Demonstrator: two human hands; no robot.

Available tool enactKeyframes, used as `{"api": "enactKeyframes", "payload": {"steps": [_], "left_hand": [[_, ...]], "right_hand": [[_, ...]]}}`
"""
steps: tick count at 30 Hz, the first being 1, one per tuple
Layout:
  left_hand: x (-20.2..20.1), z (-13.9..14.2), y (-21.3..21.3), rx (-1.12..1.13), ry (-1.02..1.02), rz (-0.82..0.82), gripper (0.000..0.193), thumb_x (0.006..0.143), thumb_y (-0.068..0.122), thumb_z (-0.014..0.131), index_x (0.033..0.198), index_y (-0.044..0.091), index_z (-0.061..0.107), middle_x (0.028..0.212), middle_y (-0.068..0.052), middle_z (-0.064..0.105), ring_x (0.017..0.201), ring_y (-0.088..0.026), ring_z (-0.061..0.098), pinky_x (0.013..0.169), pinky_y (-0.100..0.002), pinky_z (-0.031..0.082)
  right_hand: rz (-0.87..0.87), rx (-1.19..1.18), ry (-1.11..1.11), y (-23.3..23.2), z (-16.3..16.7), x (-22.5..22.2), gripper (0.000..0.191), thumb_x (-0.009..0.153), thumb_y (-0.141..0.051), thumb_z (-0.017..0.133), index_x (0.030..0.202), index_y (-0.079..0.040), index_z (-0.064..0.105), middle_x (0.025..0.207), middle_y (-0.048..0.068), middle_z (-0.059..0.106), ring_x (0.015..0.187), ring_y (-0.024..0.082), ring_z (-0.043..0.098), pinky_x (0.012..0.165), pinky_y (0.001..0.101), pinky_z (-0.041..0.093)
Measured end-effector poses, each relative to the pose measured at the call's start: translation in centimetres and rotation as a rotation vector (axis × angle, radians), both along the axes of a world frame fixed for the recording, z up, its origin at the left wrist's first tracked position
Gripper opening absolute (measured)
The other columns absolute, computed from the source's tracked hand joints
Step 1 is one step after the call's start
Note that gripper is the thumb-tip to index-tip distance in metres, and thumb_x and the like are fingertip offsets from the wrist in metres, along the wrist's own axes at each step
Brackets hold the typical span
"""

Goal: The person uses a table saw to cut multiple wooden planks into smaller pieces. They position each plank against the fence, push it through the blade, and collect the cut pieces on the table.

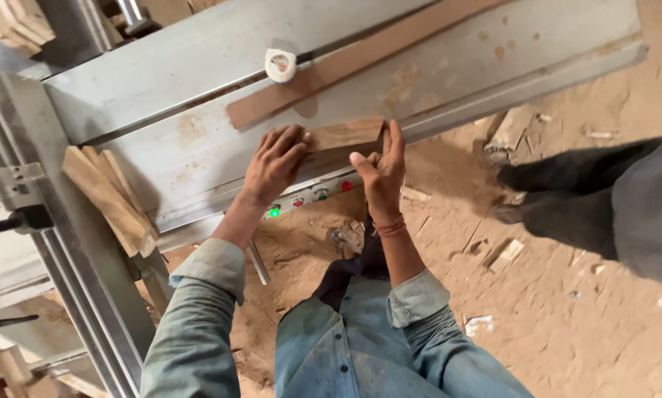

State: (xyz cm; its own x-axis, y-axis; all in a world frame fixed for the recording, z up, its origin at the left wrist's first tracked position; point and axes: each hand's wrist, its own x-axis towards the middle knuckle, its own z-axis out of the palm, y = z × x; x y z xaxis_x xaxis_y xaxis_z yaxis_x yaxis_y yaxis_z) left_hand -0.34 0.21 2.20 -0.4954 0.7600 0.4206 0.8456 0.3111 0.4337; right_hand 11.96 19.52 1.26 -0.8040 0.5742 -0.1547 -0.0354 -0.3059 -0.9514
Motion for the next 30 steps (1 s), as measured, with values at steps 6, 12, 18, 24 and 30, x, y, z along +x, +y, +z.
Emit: {"api": "enactKeyframes", "payload": {"steps": [6,12,18,24,30], "left_hand": [[-0.3,-0.5,-0.6,0.005,-0.003,0.007,0.034,0.09,0.011,0.072,0.122,0.005,0.064,0.132,-0.014,0.061,0.127,-0.035,0.058,0.108,-0.047,0.047],[-0.4,-0.6,-1.2,0.012,-0.004,0.001,0.03,0.094,0.017,0.069,0.122,0.006,0.065,0.13,-0.012,0.062,0.126,-0.033,0.058,0.108,-0.046,0.046],[-0.3,-1.1,-1.3,-0.033,0.024,0.032,0.03,0.093,0.016,0.067,0.122,0.006,0.066,0.13,-0.011,0.063,0.125,-0.032,0.059,0.109,-0.045,0.046],[-0.6,-1.8,-1.1,-0.054,0.054,0.05,0.026,0.094,0.015,0.066,0.12,0.008,0.066,0.127,-0.009,0.063,0.124,-0.029,0.059,0.11,-0.043,0.045],[-0.7,-2.5,-1.2,-0.084,0.08,0.09,0.029,0.092,0.014,0.067,0.122,0.01,0.067,0.13,-0.009,0.063,0.127,-0.027,0.057,0.116,-0.049,0.038]], "right_hand": [[-0.021,0.056,-0.042,0.0,-0.2,-0.6,0.079,0.088,0.001,0.068,0.157,0.008,0.031,0.167,0.025,0.034,0.103,0.003,0.052,0.082,0.0182,0.049],[-0.018,0.125,-0.026,-0.3,-1.5,-0.7,0.083,0.088,0.0,0.069,0.16,0.007,0.028,0.17,0.024,0.029,0.125,0.017,0.051,0.092,0.0249,0.051],[-0.005,0.099,-0.056,-1.0,-3.0,0.0,0.084,0.087,0.001,0.068,0.16,0.007,0.027,0.169,0.024,0.028,0.123,0.013,0.053,0.089,0.0287,0.055],[0.023,0.079,-0.109,-1.3,-2.9,0.0,0.081,0.085,0.001,0.067,0.157,0.007,0.03,0.159,0.026,0.041,0.099,0.019,0.061,0.083,0.0283,0.055],[0.15,0.601,-0.186,-2.6,0.8,1.0,0.07,0.089,-0.003,0.067,0.152,0.006,0.039,0.159,0.024,0.046,0.107,0.028,0.063,0.087,0.038,0.055]]}}
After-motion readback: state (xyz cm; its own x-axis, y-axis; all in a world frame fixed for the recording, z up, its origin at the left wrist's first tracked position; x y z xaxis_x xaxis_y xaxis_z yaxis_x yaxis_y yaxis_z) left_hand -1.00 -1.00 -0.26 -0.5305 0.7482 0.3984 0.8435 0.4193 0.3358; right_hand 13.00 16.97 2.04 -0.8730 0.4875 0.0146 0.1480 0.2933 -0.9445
